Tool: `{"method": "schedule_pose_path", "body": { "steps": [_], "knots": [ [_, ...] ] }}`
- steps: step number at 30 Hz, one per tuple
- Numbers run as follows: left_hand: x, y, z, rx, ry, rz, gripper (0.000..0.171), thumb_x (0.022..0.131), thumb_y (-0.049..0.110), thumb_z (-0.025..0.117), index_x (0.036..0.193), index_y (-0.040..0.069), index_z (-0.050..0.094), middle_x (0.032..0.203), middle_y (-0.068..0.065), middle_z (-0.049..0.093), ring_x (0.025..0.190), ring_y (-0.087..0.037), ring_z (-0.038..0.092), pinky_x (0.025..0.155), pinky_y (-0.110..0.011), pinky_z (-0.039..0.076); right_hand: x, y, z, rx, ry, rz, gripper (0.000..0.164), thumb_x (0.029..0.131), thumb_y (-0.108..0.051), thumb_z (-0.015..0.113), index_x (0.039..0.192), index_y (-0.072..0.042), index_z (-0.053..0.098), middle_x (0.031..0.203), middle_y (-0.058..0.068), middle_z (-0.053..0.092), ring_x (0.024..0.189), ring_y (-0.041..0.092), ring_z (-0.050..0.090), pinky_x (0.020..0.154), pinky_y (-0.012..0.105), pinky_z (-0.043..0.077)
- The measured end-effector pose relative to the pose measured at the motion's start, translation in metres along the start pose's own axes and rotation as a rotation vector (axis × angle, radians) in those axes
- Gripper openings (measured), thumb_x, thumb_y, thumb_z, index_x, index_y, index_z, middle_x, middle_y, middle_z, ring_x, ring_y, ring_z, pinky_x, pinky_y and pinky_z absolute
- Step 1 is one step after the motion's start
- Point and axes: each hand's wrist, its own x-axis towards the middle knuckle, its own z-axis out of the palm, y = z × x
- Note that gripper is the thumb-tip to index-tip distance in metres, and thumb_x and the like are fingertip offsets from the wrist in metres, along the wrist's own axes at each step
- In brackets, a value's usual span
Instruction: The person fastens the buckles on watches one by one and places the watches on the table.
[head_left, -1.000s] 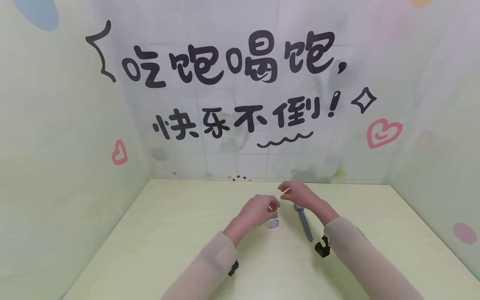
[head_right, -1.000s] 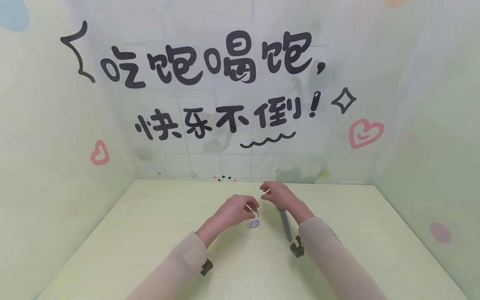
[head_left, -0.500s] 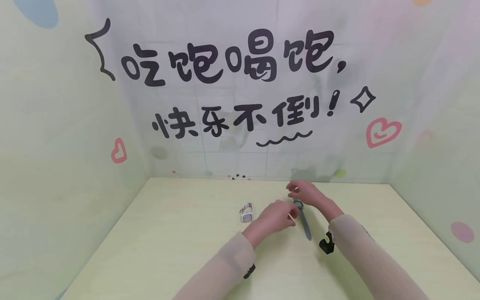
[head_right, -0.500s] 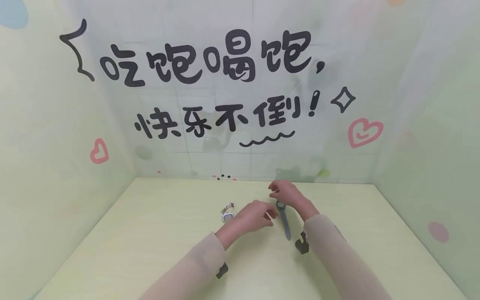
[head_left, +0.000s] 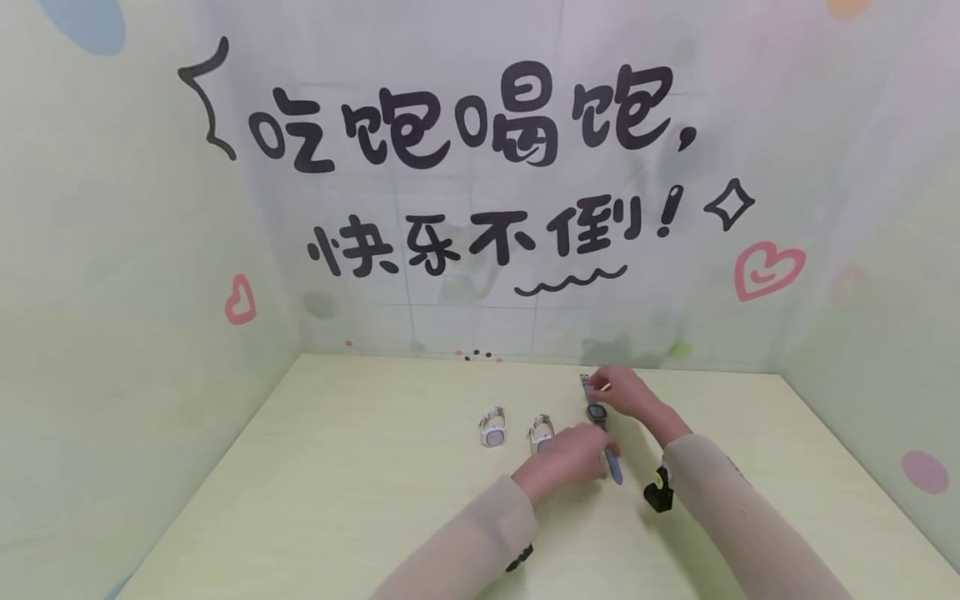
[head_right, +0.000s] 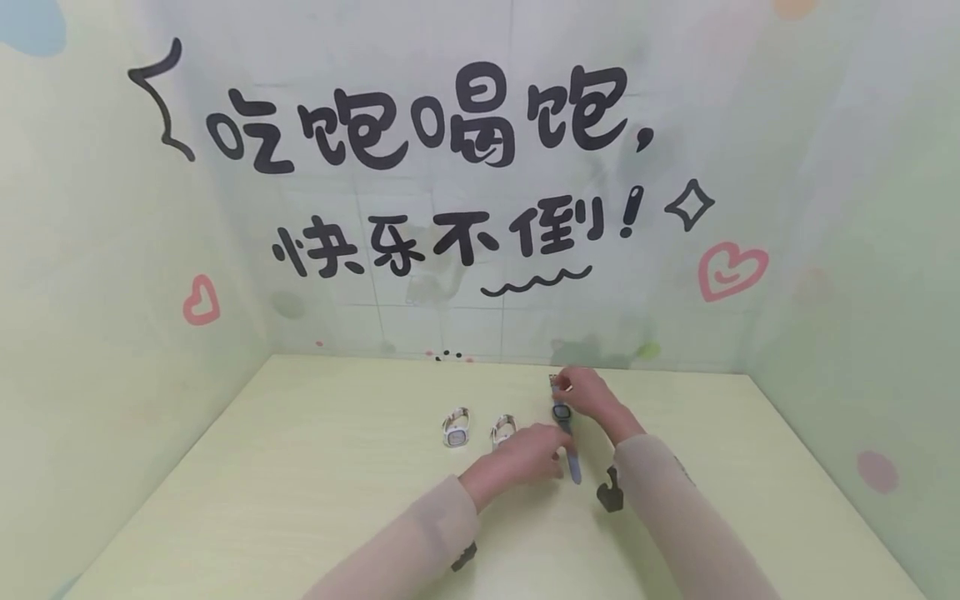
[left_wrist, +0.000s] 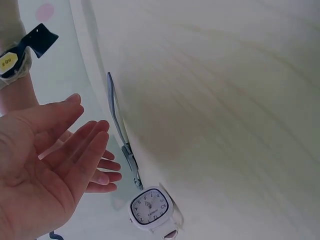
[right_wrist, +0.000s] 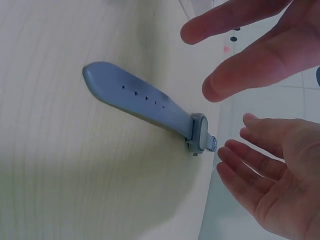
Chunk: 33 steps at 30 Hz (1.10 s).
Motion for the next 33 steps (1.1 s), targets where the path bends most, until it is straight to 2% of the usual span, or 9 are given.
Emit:
{"method": "schedule_pose_path", "body": {
  "steps": [6, 10, 13, 16, 19, 21, 26, 33],
  "knots": [
    [-0.002, 0.005, 0.005, 0.009, -0.034, -0.005, 0.031, 0.087, 0.020, 0.078, 0.116, 0.028, 0.072, 0.114, 0.012, 0.072, 0.104, -0.005, 0.065, 0.084, -0.018, 0.053, 0.001, 0.003, 0.007, -0.033, -0.006, 0.046, 0.027, 0.092, -0.013, 0.067, 0.109, 0.009, 0.066, 0.102, 0.021, 0.071, 0.095, 0.034, 0.066, 0.083, 0.046, 0.057],
    [-0.004, 0.007, 0.008, 0.009, -0.052, 0.006, 0.030, 0.086, 0.021, 0.078, 0.115, 0.029, 0.073, 0.111, 0.013, 0.072, 0.101, -0.003, 0.064, 0.082, -0.017, 0.053, 0.002, 0.006, 0.013, -0.104, -0.036, 0.162, 0.027, 0.092, -0.019, 0.068, 0.104, 0.006, 0.069, 0.101, 0.019, 0.072, 0.088, 0.029, 0.066, 0.075, 0.040, 0.056],
    [-0.006, 0.007, 0.011, 0.014, -0.068, 0.012, 0.029, 0.085, 0.020, 0.078, 0.112, 0.029, 0.073, 0.109, 0.013, 0.072, 0.099, -0.002, 0.063, 0.080, -0.017, 0.052, 0.004, 0.005, 0.018, -0.117, -0.044, 0.246, 0.026, 0.091, -0.025, 0.070, 0.093, 0.002, 0.072, 0.087, 0.011, 0.072, 0.074, 0.019, 0.061, 0.063, 0.031, 0.051],
    [-0.007, 0.006, 0.012, 0.026, -0.074, 0.027, 0.028, 0.086, 0.021, 0.078, 0.112, 0.029, 0.073, 0.110, 0.013, 0.072, 0.099, -0.003, 0.064, 0.080, -0.017, 0.052, 0.006, 0.002, 0.020, -0.091, -0.045, 0.302, 0.033, 0.088, -0.027, 0.073, 0.066, -0.006, 0.061, 0.059, -0.001, 0.053, 0.055, 0.012, 0.042, 0.052, 0.024, 0.037],
    [-0.008, 0.005, 0.013, 0.030, -0.074, 0.049, 0.029, 0.086, 0.021, 0.078, 0.113, 0.029, 0.072, 0.111, 0.014, 0.072, 0.099, -0.003, 0.064, 0.079, -0.017, 0.052, 0.005, -0.003, 0.020, -0.101, -0.032, 0.325, 0.046, 0.086, -0.023, 0.073, 0.054, -0.016, 0.041, 0.050, -0.007, 0.030, 0.049, 0.010, 0.028, 0.047, 0.023, 0.029],
    [-0.009, 0.005, 0.012, 0.025, -0.074, 0.058, 0.030, 0.086, 0.020, 0.078, 0.114, 0.028, 0.072, 0.112, 0.014, 0.071, 0.099, -0.003, 0.065, 0.079, -0.016, 0.052, 0.005, -0.005, 0.019, -0.111, -0.021, 0.344, 0.046, 0.085, -0.018, 0.071, 0.055, -0.017, 0.037, 0.051, -0.006, 0.027, 0.049, 0.011, 0.028, 0.047, 0.024, 0.028],
    [-0.010, 0.004, 0.009, 0.017, -0.077, 0.060, 0.033, 0.087, 0.019, 0.077, 0.119, 0.026, 0.071, 0.115, 0.013, 0.071, 0.100, -0.003, 0.064, 0.078, -0.016, 0.051, 0.004, -0.006, 0.018, -0.133, -0.015, 0.366, 0.032, 0.082, -0.013, 0.065, 0.061, -0.015, 0.041, 0.057, -0.002, 0.034, 0.054, 0.014, 0.033, 0.049, 0.026, 0.029],
    [-0.010, -0.001, 0.009, 0.001, -0.077, 0.048, 0.033, 0.087, 0.019, 0.077, 0.119, 0.025, 0.071, 0.112, 0.012, 0.071, 0.097, -0.002, 0.064, 0.077, -0.015, 0.051, 0.007, -0.005, 0.013, -0.090, -0.040, 0.339, 0.035, 0.079, -0.016, 0.065, 0.056, -0.017, 0.038, 0.052, -0.005, 0.032, 0.049, 0.011, 0.031, 0.047, 0.023, 0.028]
  ]
}}
